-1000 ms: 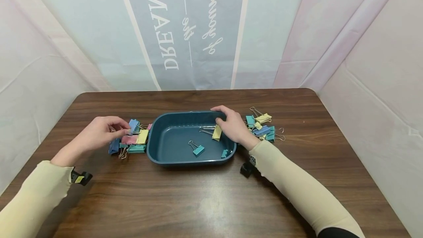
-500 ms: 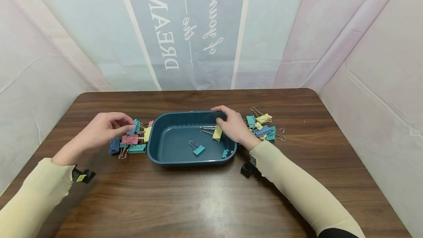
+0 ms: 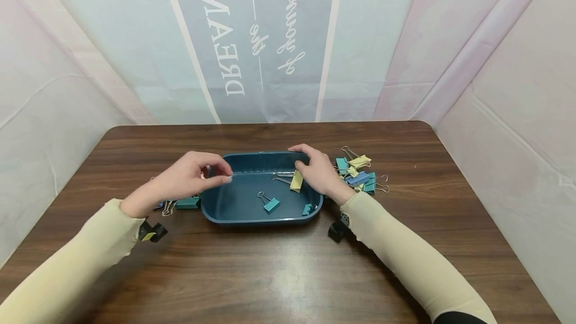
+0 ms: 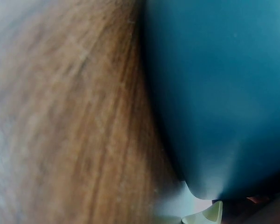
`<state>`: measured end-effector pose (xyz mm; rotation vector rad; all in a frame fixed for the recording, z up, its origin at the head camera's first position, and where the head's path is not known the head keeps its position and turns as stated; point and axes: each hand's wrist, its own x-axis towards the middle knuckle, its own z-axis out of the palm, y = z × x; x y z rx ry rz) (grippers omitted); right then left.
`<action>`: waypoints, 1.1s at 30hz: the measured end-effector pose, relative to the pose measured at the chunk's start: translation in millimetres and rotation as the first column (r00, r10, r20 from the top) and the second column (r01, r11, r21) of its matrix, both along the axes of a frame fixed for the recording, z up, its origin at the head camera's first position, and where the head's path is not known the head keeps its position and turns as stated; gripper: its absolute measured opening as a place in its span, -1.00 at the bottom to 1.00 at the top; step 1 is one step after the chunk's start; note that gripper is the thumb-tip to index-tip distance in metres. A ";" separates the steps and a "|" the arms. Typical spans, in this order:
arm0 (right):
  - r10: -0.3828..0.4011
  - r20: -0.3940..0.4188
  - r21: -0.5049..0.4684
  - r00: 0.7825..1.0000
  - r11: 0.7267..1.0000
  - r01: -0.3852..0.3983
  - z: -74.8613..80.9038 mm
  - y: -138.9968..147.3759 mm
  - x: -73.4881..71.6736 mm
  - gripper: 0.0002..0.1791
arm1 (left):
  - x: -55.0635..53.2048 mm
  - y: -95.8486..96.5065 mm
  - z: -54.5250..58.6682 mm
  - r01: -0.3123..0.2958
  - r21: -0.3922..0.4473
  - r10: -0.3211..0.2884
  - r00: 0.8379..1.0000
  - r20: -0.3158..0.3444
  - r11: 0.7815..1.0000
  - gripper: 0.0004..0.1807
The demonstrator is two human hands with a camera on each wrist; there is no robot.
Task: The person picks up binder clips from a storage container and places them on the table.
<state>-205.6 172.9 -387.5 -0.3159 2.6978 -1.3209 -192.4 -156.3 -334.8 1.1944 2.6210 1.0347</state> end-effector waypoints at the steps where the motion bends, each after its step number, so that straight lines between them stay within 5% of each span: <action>1: 0.000 -0.001 0.000 1.000 1.000 0.000 0.0 -0.1 0.0 -0.57 | -0.4 5.9 -2.4 0.022 0.005 -0.022 1.000 0.016 1.000 -0.91; 18: 0.006 0.002 0.004 1.000 1.000 -0.006 0.1 -0.8 -0.1 -0.58 | -9.1 72.3 -37.6 0.266 -0.111 -0.245 0.954 0.175 0.957 -0.54; 33: 0.002 0.016 0.001 1.000 1.000 -0.002 0.1 -0.2 0.2 -0.57 | -10.7 81.6 -50.8 0.324 -0.282 -0.312 0.946 0.089 0.903 -0.55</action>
